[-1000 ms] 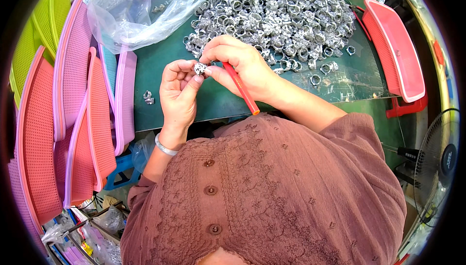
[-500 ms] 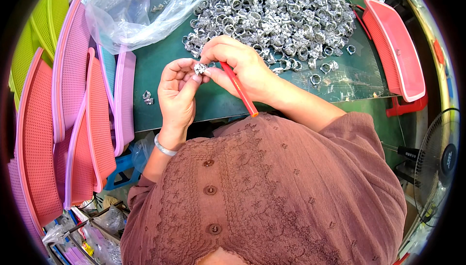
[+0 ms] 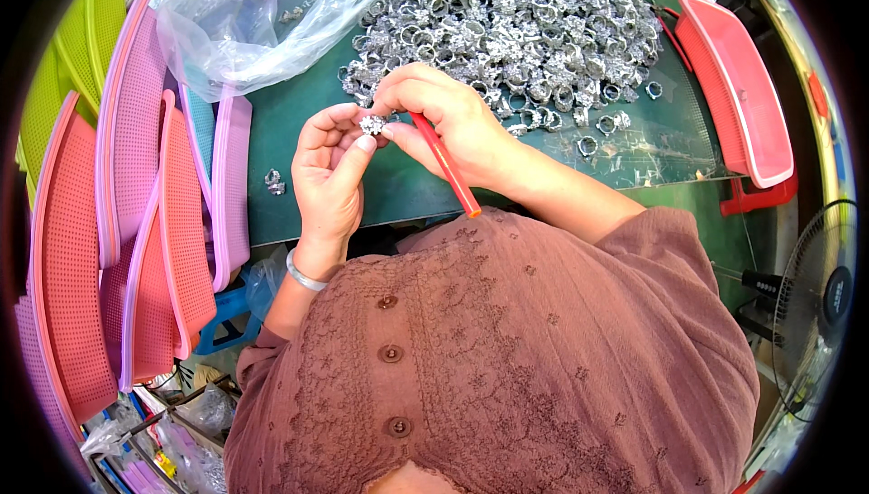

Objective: The person picks up small circular metal components from a pile on a workbench, uses a red tool to scrape each part individually, and places them into a plastic bag.

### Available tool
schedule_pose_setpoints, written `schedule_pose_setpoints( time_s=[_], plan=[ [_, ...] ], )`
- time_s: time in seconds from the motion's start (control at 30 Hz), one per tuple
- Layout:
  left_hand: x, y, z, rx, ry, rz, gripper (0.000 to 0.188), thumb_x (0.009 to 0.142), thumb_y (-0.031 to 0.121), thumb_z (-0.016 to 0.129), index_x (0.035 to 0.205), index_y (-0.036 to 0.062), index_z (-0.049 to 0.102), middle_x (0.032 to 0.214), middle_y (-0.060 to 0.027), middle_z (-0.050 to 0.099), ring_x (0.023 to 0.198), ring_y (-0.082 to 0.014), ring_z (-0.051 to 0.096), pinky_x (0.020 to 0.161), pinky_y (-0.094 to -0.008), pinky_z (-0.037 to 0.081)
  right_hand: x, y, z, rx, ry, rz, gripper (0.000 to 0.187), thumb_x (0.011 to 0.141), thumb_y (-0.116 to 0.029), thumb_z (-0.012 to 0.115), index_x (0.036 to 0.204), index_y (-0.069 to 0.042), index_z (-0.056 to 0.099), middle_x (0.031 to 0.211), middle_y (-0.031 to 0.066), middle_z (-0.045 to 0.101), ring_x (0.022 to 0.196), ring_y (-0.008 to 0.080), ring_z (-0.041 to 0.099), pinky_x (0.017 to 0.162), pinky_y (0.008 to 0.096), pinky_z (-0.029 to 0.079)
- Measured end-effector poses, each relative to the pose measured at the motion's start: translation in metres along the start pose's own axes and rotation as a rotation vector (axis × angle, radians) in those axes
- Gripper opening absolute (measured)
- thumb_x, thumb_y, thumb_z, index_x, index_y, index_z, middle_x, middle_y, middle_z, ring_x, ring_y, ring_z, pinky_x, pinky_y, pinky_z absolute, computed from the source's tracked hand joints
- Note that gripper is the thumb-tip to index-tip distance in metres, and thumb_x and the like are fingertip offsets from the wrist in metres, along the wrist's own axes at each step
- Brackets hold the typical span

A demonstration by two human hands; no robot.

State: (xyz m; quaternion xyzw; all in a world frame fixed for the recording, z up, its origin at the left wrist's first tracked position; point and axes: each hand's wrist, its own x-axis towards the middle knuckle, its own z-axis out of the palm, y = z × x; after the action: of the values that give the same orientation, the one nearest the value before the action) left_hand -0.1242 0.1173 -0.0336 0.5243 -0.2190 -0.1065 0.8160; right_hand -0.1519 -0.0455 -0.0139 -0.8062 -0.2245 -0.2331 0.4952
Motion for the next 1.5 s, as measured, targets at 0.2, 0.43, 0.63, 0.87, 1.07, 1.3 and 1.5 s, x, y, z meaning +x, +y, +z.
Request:
schedule_pose_setpoints(
  time_s=[0.2, 0.43, 0.63, 0.87, 1.07, 1.3, 1.5],
  plan=[
    [0.0004, 0.0008, 0.0009, 0.008, 0.009, -0.009, 0.029, 0.08, -0.011, 0.05, 0.107, -0.0022, 0.047, 0.099, -0.0101, 0.054, 0.088, -0.0167, 0.057, 0.082, -0.03, 0.048, -0.0008, 0.0005, 0.0005, 0.011, 0.01, 0.016, 0.021, 0.071, 0.003, 0.062, 0.09, -0.002, 0.058, 0.096, 0.0107, 0.055, 0.086, 0.0215, 0.057, 0.073, 0.0294, 0.046],
    [0.0015, 0.0001, 0.0012, 0.008, 0.007, -0.014, 0.027, 0.08, -0.01, 0.05, 0.106, -0.0022, 0.048, 0.099, -0.0099, 0.054, 0.088, -0.0163, 0.057, 0.082, -0.0293, 0.048, -0.0009, 0.003, 0.0017, 0.005, 0.035, 0.015, 0.02, 0.069, 0.001, 0.064, 0.088, -0.003, 0.057, 0.093, 0.0109, 0.056, 0.086, 0.0245, 0.057, 0.073, 0.0308, 0.047],
    [0.0021, -0.0015, 0.0001, 0.025, 0.004, -0.007, 0.024, 0.081, -0.008, 0.053, 0.104, -0.0024, 0.05, 0.096, -0.0103, 0.057, 0.085, -0.0146, 0.058, 0.08, -0.0284, 0.049, -0.0007, 0.0047, 0.0022, 0.009, 0.04, 0.014, 0.019, 0.07, 0.001, 0.064, 0.087, -0.002, 0.058, 0.093, 0.011, 0.056, 0.085, 0.0244, 0.058, 0.072, 0.0306, 0.047],
    [0.0021, -0.0007, 0.0009, -0.006, 0.001, -0.032, 0.021, 0.081, -0.008, 0.053, 0.101, -0.0026, 0.051, 0.095, -0.0083, 0.059, 0.086, -0.0126, 0.058, 0.079, -0.0253, 0.048, -0.0012, 0.0049, 0.0025, 0.018, 0.048, 0.023, 0.019, 0.069, 0.001, 0.064, 0.087, -0.002, 0.058, 0.093, 0.0108, 0.056, 0.085, 0.0239, 0.058, 0.072, 0.0302, 0.047],
    [0.002, -0.0013, 0.0003, -0.006, 0.008, -0.057, 0.02, 0.082, -0.007, 0.052, 0.101, -0.0027, 0.052, 0.095, -0.0087, 0.059, 0.086, -0.0127, 0.058, 0.08, -0.0258, 0.048, -0.0017, 0.0054, 0.003, 0.02, 0.048, 0.031, 0.019, 0.07, 0.0, 0.065, 0.087, -0.002, 0.058, 0.094, 0.011, 0.056, 0.085, 0.0239, 0.058, 0.072, 0.0303, 0.047],
    [0.0015, -0.0019, -0.0004, -0.002, 0.017, -0.065, 0.021, 0.082, -0.007, 0.053, 0.102, -0.003, 0.052, 0.097, -0.0093, 0.059, 0.086, -0.0126, 0.058, 0.08, -0.0259, 0.048, -0.0021, 0.0055, 0.0037, 0.012, 0.047, 0.028, 0.019, 0.069, 0.001, 0.065, 0.086, -0.002, 0.058, 0.093, 0.0105, 0.056, 0.086, 0.0242, 0.057, 0.073, 0.031, 0.047],
    [0.0013, -0.0038, -0.002, -0.011, 0.011, -0.053, 0.021, 0.081, -0.007, 0.052, 0.102, -0.003, 0.051, 0.099, -0.0099, 0.058, 0.087, -0.0128, 0.058, 0.08, -0.0259, 0.048, -0.0021, 0.0051, 0.0044, -0.008, 0.047, 0.017, 0.019, 0.069, 0.001, 0.065, 0.086, -0.003, 0.057, 0.092, 0.0095, 0.055, 0.085, 0.0238, 0.057, 0.073, 0.031, 0.046]
  ],
)
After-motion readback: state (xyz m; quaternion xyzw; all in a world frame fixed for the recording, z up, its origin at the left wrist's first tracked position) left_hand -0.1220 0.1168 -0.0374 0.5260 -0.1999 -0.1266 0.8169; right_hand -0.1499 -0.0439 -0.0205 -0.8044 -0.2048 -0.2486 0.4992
